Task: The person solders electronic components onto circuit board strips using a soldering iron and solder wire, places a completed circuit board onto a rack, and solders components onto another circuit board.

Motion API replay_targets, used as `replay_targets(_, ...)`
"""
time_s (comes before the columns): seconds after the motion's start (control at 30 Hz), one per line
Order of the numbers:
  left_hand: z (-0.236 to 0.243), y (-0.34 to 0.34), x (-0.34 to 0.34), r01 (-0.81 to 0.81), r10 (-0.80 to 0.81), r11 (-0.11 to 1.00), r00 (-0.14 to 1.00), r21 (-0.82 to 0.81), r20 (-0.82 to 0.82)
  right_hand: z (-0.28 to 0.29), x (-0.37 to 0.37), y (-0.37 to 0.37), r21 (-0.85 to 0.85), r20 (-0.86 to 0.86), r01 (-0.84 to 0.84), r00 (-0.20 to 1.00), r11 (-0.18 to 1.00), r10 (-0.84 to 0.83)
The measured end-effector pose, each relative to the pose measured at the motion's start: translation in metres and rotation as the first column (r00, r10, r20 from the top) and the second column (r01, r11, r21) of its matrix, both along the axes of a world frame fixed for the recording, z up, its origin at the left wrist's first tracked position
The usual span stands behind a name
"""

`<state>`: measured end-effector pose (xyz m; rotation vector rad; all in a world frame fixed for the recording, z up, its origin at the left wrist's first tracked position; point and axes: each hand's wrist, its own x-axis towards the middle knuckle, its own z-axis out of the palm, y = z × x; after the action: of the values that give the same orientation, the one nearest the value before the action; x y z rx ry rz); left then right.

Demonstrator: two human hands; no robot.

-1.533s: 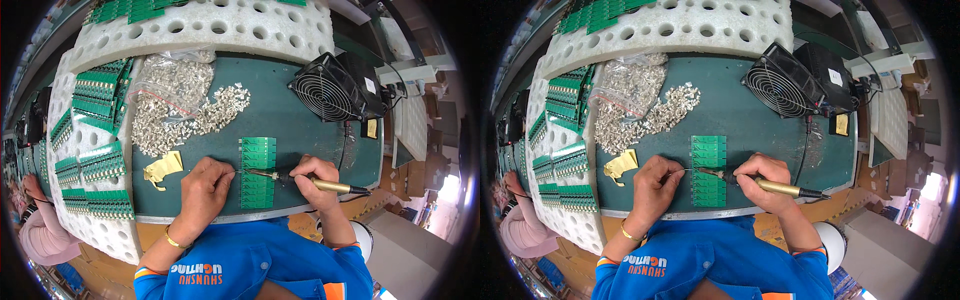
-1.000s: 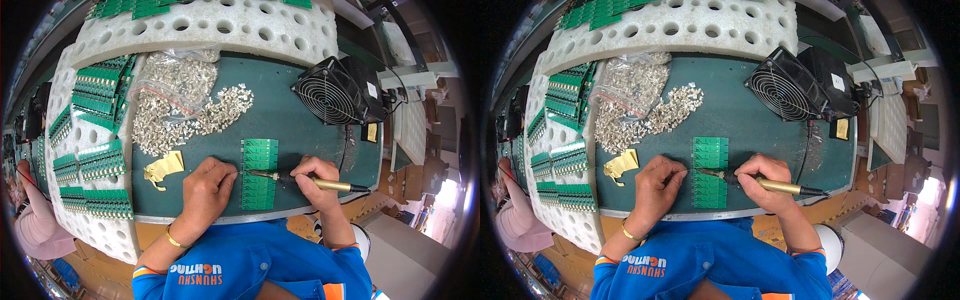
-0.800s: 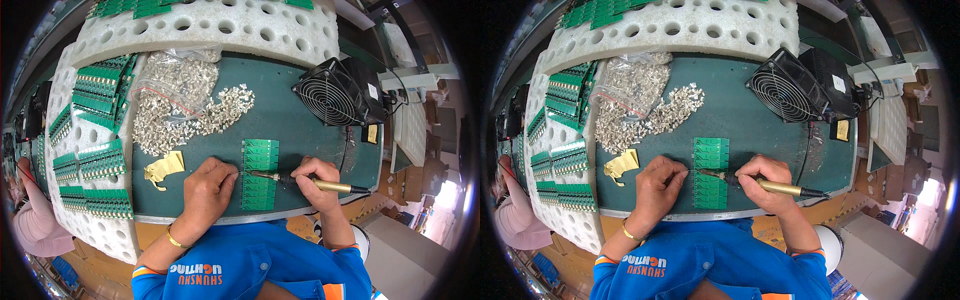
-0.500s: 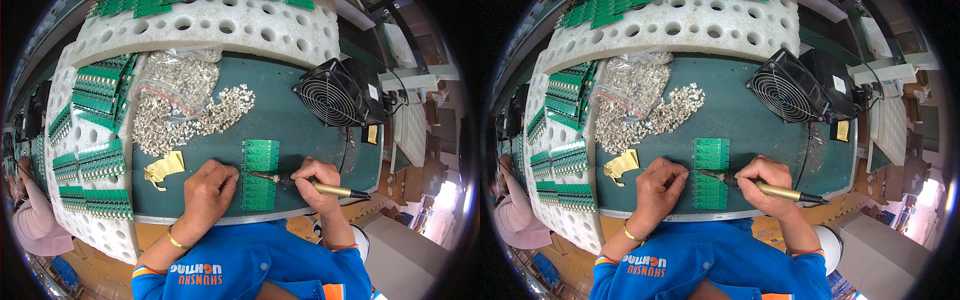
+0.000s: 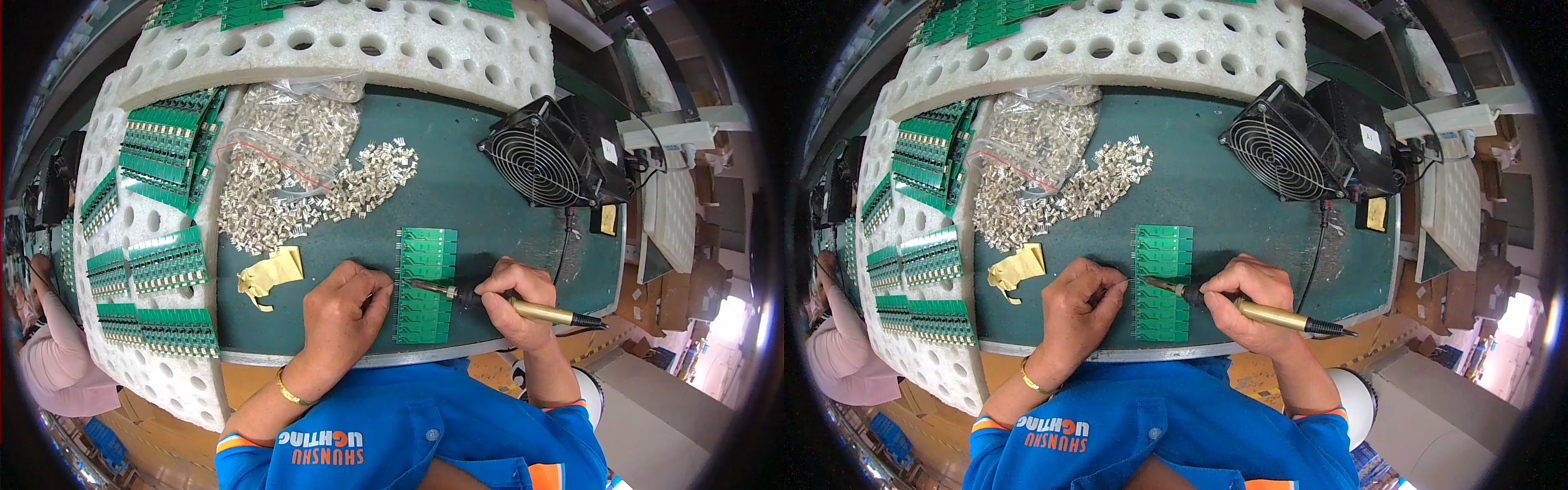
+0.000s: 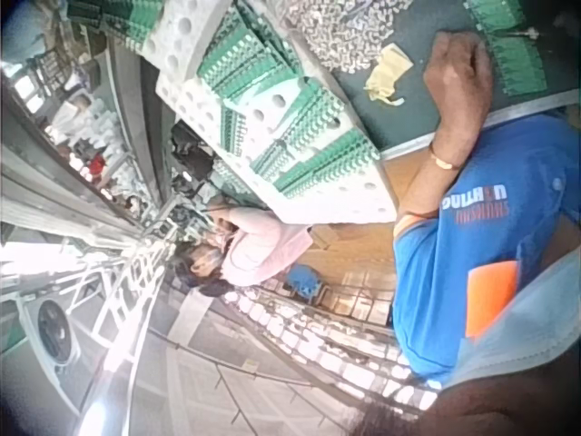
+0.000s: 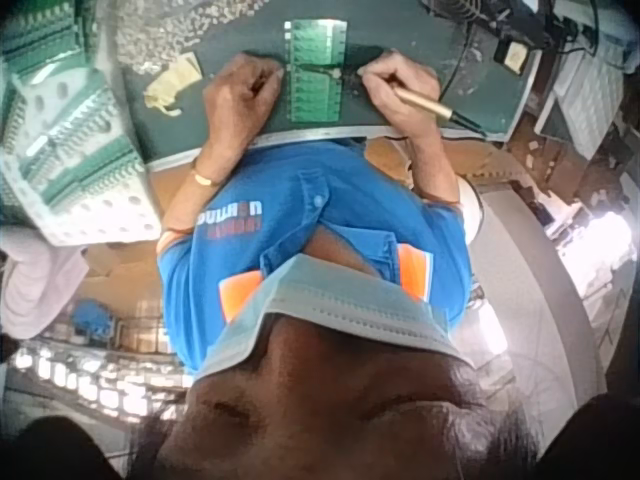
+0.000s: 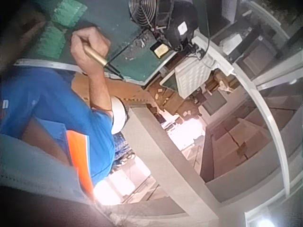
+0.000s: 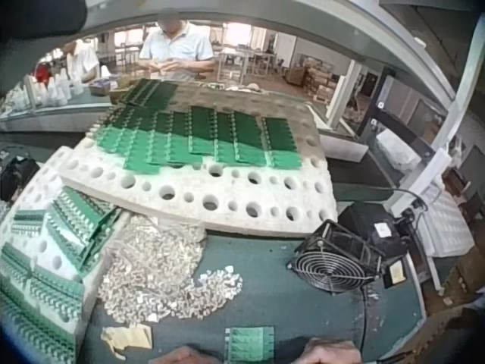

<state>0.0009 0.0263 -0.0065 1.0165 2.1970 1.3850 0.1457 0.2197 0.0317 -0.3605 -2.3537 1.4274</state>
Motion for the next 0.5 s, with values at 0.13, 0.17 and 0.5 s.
replay_targets(0.13, 0.0024, -0.0021, -0.0012, 0.005, -0.005, 1.0, 0.998, -0.003, 0.065, 0.0027, 0.0022, -0.0004, 0.005, -0.002, 0.008, 1.0, 1.0, -0.008)
replay_targets(0.17, 0.0028, -0.0029, -0.0014, -0.003, 0.003, 1.0, 0.994, -0.002, 0.108, 0.0035, 0.0034, -0.0002, 0.007, -0.001, 0.02, 1.0, 1.0, -0.02)
replay_targets(0.5, 0.0019, -0.0004, -0.0005, 0.005, -0.004, 1.0, 0.998, -0.011, 0.069, 0.0022, 0.0059, -0.0015, -0.034, 0.013, 0.036, 0.999, 0.999, -0.036)
